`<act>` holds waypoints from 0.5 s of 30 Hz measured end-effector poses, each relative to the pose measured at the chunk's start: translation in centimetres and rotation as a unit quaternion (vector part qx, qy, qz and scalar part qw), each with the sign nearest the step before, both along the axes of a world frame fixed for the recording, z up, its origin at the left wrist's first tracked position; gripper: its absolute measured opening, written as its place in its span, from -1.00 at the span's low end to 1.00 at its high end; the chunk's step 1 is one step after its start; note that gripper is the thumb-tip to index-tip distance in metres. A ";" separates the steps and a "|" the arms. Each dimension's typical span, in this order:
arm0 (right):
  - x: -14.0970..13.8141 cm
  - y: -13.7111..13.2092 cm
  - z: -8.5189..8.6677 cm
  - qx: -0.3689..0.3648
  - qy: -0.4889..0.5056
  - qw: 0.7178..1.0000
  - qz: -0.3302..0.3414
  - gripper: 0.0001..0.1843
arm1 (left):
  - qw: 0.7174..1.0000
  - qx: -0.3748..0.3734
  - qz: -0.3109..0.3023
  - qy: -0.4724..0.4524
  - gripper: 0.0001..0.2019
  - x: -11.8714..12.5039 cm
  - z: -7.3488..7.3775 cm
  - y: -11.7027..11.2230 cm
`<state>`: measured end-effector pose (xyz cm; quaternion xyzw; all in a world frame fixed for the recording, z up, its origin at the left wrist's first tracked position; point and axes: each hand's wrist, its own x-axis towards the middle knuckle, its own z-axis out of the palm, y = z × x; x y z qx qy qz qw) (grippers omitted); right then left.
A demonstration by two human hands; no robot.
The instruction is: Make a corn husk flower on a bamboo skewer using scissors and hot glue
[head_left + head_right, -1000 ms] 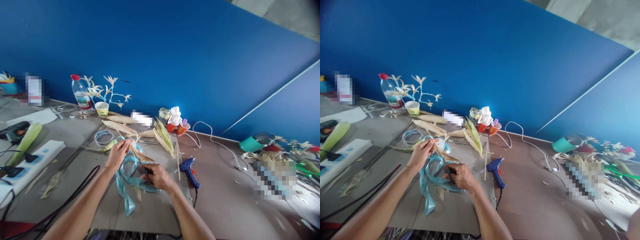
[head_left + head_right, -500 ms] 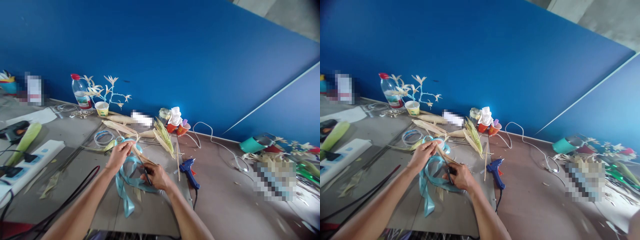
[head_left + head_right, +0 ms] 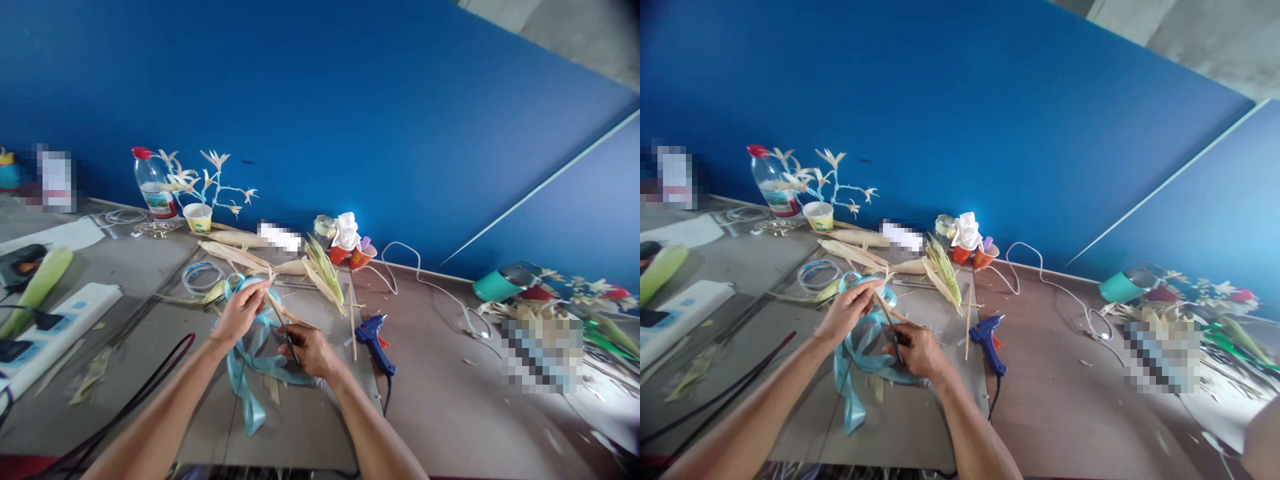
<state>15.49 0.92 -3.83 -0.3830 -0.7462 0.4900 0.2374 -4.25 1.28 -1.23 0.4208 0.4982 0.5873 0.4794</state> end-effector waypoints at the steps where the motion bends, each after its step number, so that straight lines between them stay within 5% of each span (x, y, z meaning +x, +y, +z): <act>1: 0.0 0.0 0.1 0.002 -0.001 1.000 0.002 -0.68 | 1.000 0.003 0.011 -0.002 -0.62 0.1 0.0 0.0; 15: 0.0 -0.2 0.5 0.051 -0.032 0.998 0.007 -0.78 | 0.999 -0.006 0.037 0.005 -0.71 0.1 1.1 -0.4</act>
